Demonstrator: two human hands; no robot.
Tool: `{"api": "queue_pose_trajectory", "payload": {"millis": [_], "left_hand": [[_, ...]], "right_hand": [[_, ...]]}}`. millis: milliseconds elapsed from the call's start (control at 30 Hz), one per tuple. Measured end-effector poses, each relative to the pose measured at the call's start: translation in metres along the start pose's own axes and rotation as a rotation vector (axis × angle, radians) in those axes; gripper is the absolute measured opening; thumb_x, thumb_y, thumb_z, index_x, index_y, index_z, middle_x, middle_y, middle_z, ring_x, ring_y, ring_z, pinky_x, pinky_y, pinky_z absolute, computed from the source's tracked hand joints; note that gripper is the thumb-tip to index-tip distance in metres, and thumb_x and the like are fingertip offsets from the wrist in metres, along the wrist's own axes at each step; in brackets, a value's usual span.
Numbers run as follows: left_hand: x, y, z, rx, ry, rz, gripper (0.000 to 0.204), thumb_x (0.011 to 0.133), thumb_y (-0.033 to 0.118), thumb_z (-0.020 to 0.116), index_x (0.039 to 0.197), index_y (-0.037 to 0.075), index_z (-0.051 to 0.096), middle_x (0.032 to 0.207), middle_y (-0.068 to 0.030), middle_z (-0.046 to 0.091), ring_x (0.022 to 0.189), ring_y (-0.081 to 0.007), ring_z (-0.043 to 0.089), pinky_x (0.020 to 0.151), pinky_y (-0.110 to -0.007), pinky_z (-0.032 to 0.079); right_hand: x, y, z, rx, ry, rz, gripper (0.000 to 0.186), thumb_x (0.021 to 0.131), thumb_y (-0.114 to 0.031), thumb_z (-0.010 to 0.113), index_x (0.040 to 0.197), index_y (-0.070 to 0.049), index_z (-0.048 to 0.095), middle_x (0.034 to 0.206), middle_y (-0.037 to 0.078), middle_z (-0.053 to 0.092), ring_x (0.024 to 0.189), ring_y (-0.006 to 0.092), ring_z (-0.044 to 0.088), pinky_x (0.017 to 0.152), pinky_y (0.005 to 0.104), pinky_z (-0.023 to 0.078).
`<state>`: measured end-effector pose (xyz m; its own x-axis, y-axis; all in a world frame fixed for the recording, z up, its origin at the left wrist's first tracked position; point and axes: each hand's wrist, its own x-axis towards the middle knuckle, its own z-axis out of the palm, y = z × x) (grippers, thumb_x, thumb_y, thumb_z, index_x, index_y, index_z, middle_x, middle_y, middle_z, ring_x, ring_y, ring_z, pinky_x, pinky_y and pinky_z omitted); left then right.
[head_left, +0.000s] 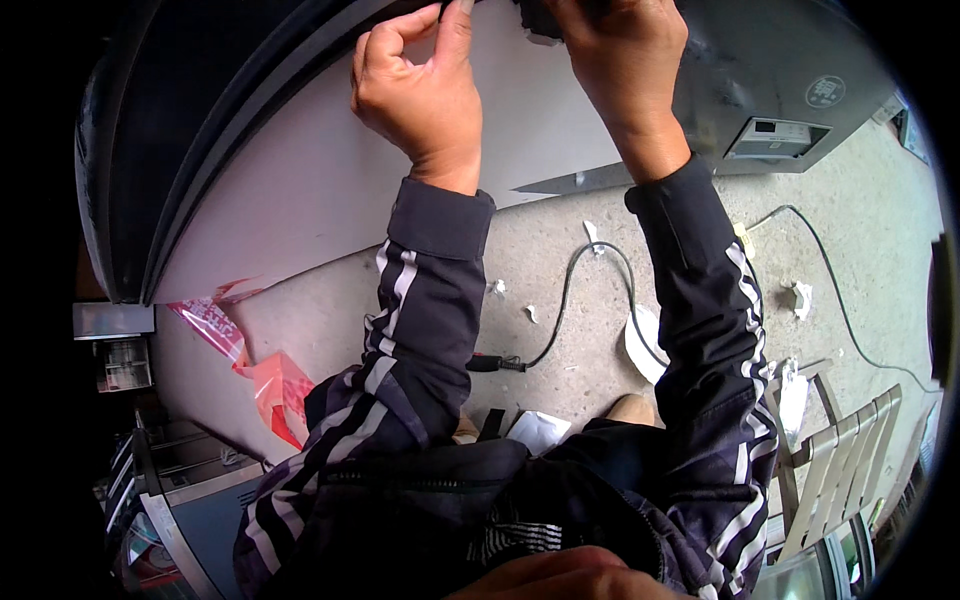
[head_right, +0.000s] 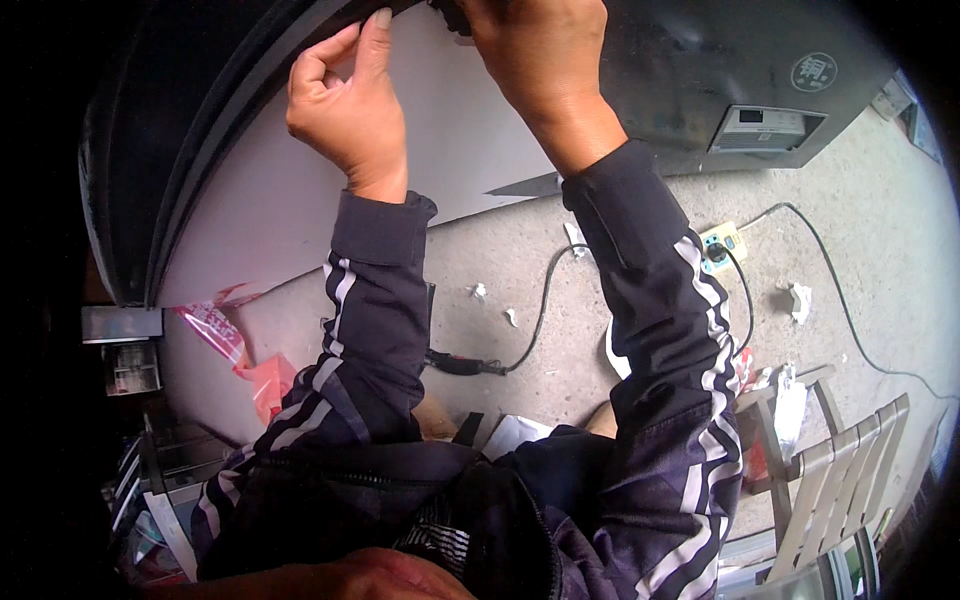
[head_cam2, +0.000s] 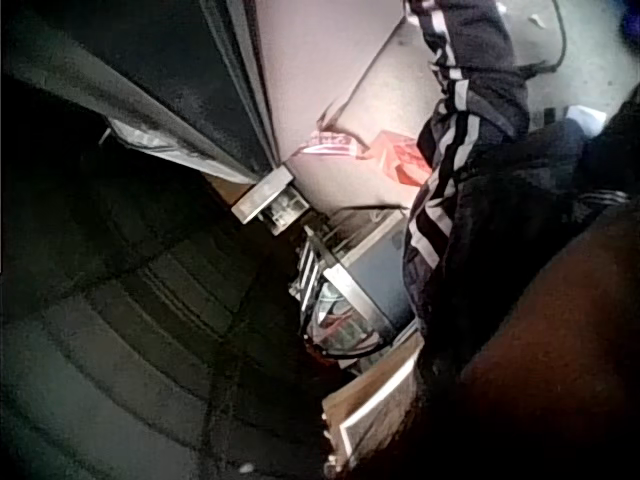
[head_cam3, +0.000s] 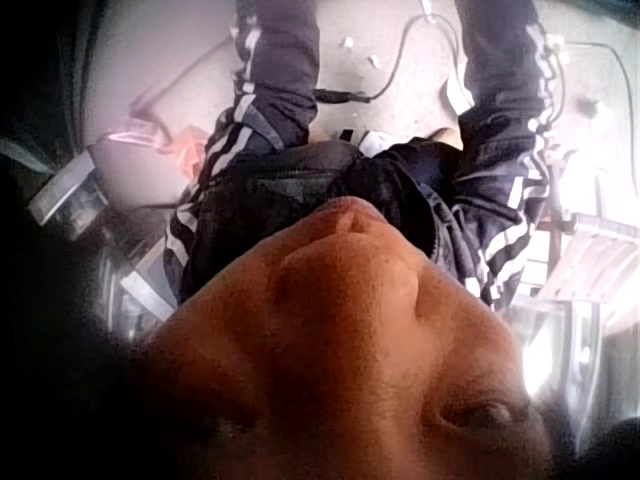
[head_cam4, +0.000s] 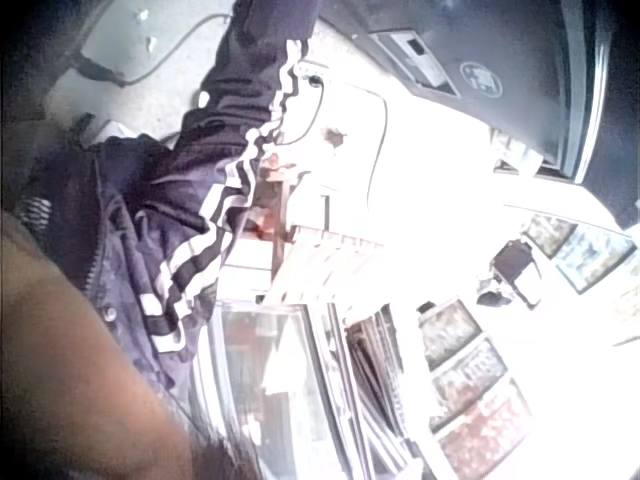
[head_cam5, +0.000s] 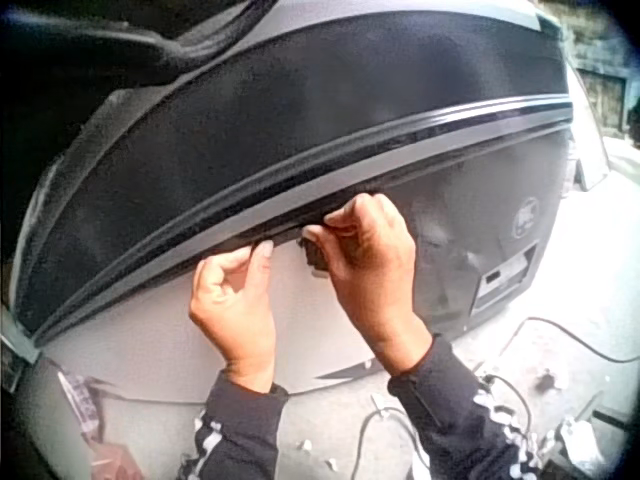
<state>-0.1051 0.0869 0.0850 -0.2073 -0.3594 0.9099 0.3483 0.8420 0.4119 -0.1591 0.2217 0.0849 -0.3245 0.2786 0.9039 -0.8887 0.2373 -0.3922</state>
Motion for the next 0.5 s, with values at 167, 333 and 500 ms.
{"api": "queue_pose_trajectory", "payload": {"millis": [167,333,500], "left_hand": [[0.001,0.006,-0.003,-0.049,-0.048,-0.033,0.016,0.079,0.017,0.085,0.082,0.009,0.072,0.084,-0.0075,0.071,0.082,-0.0238,0.067,0.077,-0.041,0.052],[-0.006,-0.017,-0.002,-0.107,-0.011,0.051,0.023,0.075,0.019,0.090,0.081,0.004,0.074,0.077,-0.0017,0.070,0.070,-0.0104,0.061,0.060,-0.024,0.043],[-0.025,-0.020,0.001,0.058,-0.022,0.056,0.025,0.067,0.022,0.091,0.074,0.011,0.070,0.073,-0.0013,0.067,0.070,-0.0249,0.065,0.064,-0.036,0.049]], "right_hand": [[-0.007,0.003,-0.001,-0.095,-0.034,-0.041,0.029,0.074,0.001,0.082,0.082,-0.002,0.054,0.077,0.013,0.055,0.069,0.0311,0.060,0.061,0.0371,0.049],[-0.009,0.005,-0.005,-0.120,-0.102,-0.090,0.029,0.075,-0.001,0.082,0.081,-0.002,0.054,0.076,0.013,0.055,0.068,0.0315,0.058,0.061,0.0376,0.048],[-0.023,0.032,-0.019,-0.239,-0.207,-0.248,0.024,0.077,-0.014,0.086,0.082,-0.008,0.064,0.078,0.004,0.064,0.073,0.0227,0.066,0.064,0.0302,0.052]]}}
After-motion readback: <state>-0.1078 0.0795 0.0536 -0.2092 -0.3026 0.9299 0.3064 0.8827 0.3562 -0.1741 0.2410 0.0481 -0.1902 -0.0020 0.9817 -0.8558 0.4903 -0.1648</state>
